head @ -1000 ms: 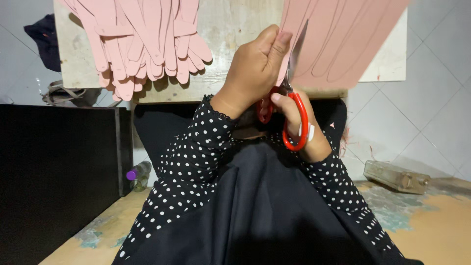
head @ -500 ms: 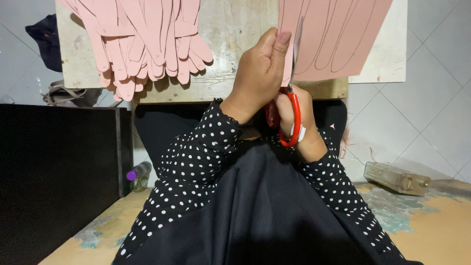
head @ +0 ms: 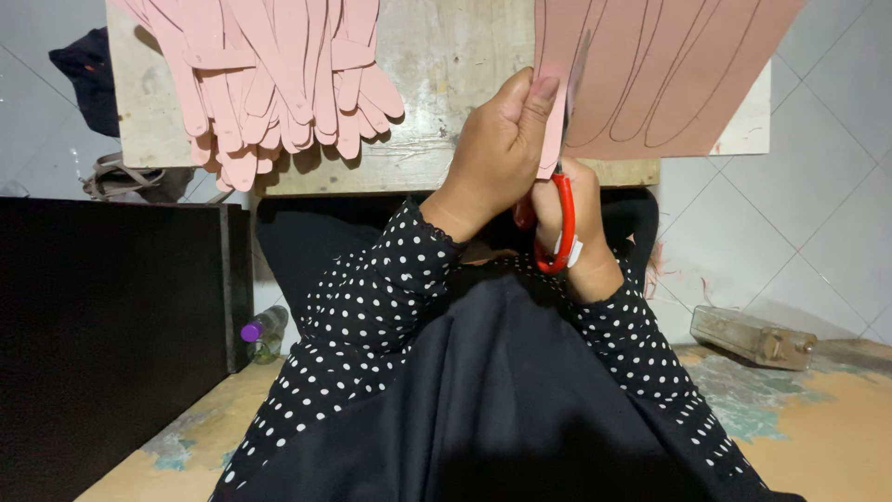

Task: The person cuts pink insole-shaped pieces from sheets of pink material using red-handled scissors, following drawn outlines. They trim each piece along the curve, set finished pieces onto a growing pile on the workbench, and continue cutting more pieces from the sheets.

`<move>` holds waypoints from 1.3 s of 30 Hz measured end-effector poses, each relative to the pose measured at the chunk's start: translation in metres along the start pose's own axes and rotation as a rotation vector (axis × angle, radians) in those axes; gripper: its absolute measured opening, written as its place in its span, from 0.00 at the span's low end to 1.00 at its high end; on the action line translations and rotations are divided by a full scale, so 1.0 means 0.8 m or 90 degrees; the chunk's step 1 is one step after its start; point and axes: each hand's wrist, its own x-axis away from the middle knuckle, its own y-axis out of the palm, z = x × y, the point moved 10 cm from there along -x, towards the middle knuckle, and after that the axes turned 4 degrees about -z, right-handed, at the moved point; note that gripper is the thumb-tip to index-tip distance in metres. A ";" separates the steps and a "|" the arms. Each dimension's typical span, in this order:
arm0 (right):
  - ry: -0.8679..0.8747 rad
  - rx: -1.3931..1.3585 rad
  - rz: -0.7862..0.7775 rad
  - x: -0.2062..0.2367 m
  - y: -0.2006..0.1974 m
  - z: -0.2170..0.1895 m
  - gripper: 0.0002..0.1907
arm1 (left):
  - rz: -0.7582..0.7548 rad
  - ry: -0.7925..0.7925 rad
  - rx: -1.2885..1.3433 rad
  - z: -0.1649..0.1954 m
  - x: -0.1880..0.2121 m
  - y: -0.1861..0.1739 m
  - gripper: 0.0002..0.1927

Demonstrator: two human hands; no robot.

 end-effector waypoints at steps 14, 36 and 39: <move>0.145 -0.012 -0.005 0.005 0.017 0.029 0.11 | 0.153 0.097 -0.212 0.003 -0.034 -0.040 0.17; -0.018 0.131 -0.095 0.000 0.031 -0.019 0.11 | 0.090 0.016 0.035 -0.008 -0.006 -0.037 0.24; -0.034 0.073 -0.108 0.003 0.031 -0.020 0.11 | 0.108 0.026 0.022 -0.004 -0.004 -0.037 0.24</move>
